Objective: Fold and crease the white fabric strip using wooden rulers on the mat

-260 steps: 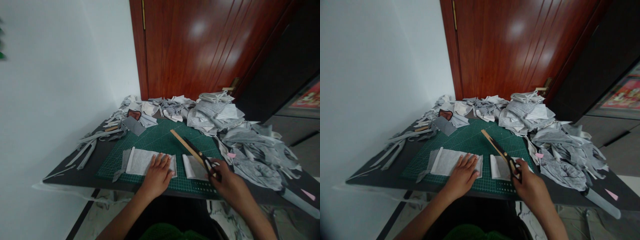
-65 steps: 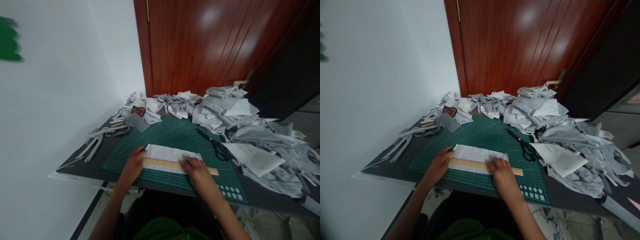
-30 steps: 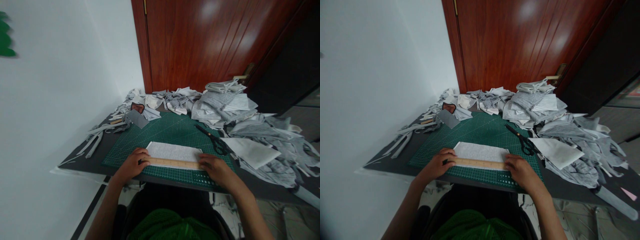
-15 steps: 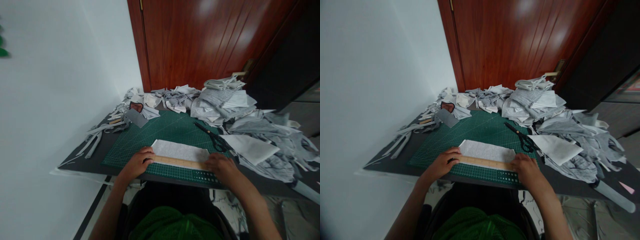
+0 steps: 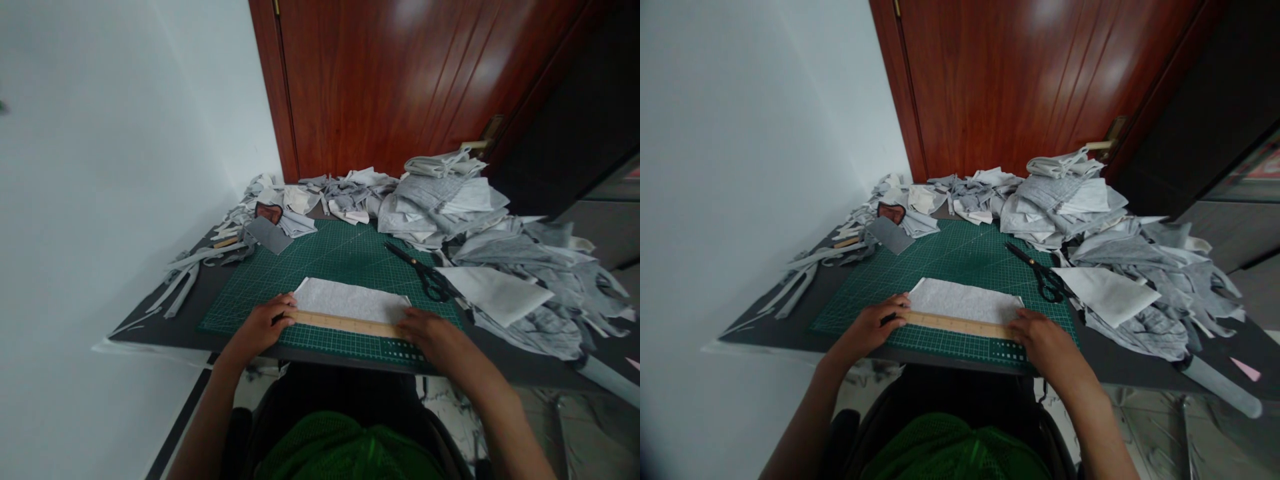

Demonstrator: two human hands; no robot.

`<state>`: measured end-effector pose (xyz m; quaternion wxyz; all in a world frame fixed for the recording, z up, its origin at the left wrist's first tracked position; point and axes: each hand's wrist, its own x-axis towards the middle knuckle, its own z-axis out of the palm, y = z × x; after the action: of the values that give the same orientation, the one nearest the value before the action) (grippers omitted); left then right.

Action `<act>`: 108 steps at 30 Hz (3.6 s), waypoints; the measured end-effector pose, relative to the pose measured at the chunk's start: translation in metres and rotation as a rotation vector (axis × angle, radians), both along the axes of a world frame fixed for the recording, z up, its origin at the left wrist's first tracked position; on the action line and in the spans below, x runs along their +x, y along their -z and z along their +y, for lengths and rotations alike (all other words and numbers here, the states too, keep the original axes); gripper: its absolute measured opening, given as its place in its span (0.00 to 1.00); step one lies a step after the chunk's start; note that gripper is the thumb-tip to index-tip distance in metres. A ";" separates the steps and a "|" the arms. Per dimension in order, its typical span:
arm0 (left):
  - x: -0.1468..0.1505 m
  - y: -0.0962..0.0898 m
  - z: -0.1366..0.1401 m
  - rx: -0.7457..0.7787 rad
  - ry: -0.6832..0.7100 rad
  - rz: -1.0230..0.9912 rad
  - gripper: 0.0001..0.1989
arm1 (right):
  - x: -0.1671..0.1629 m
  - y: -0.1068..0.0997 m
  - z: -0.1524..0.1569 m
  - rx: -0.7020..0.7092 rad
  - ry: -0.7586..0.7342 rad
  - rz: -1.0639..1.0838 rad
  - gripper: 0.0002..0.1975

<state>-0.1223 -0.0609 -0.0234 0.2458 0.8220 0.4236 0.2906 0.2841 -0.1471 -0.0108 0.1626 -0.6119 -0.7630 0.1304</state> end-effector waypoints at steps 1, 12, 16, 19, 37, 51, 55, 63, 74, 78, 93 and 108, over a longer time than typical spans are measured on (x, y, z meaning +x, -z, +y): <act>-0.001 0.002 0.001 0.006 -0.004 0.004 0.09 | -0.002 -0.003 0.000 -0.013 -0.011 0.000 0.16; -0.001 0.002 -0.001 0.043 -0.003 0.039 0.11 | 0.003 -0.019 0.006 -0.155 -0.090 0.144 0.14; 0.000 0.000 -0.002 0.049 0.013 0.047 0.11 | 0.003 -0.018 0.005 -0.131 -0.086 0.132 0.13; 0.003 -0.002 -0.002 0.065 0.005 0.053 0.14 | 0.005 -0.016 0.007 -0.099 -0.112 0.124 0.15; 0.008 -0.001 -0.001 0.075 -0.066 0.122 0.14 | 0.005 -0.009 0.012 -0.011 -0.101 0.063 0.19; -0.007 0.011 -0.001 0.175 -0.052 0.239 0.20 | 0.002 -0.003 0.007 -0.116 -0.063 0.006 0.17; -0.014 0.016 0.006 0.148 -0.115 0.216 0.19 | 0.005 0.001 0.008 -0.138 -0.048 -0.020 0.18; -0.024 0.013 0.003 0.145 -0.199 0.207 0.19 | 0.010 0.015 0.011 -0.080 -0.047 -0.081 0.18; -0.014 0.005 -0.003 0.134 -0.029 0.313 0.19 | 0.016 0.024 0.012 -0.062 -0.043 0.046 0.18; -0.013 0.009 -0.003 0.152 -0.107 0.245 0.13 | 0.019 0.025 0.013 -0.043 -0.056 0.073 0.17; -0.013 0.010 0.001 0.143 -0.134 0.150 0.07 | -0.012 -0.013 0.001 -0.026 -0.033 -0.252 0.17; 0.002 0.003 0.000 0.143 -0.237 0.222 0.07 | -0.121 -0.019 -0.011 0.121 -0.129 -0.201 0.15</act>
<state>-0.1201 -0.0610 -0.0262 0.1025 0.8088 0.5201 0.2545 0.1634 -0.1577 0.0083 0.1134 -0.5606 -0.8196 0.0324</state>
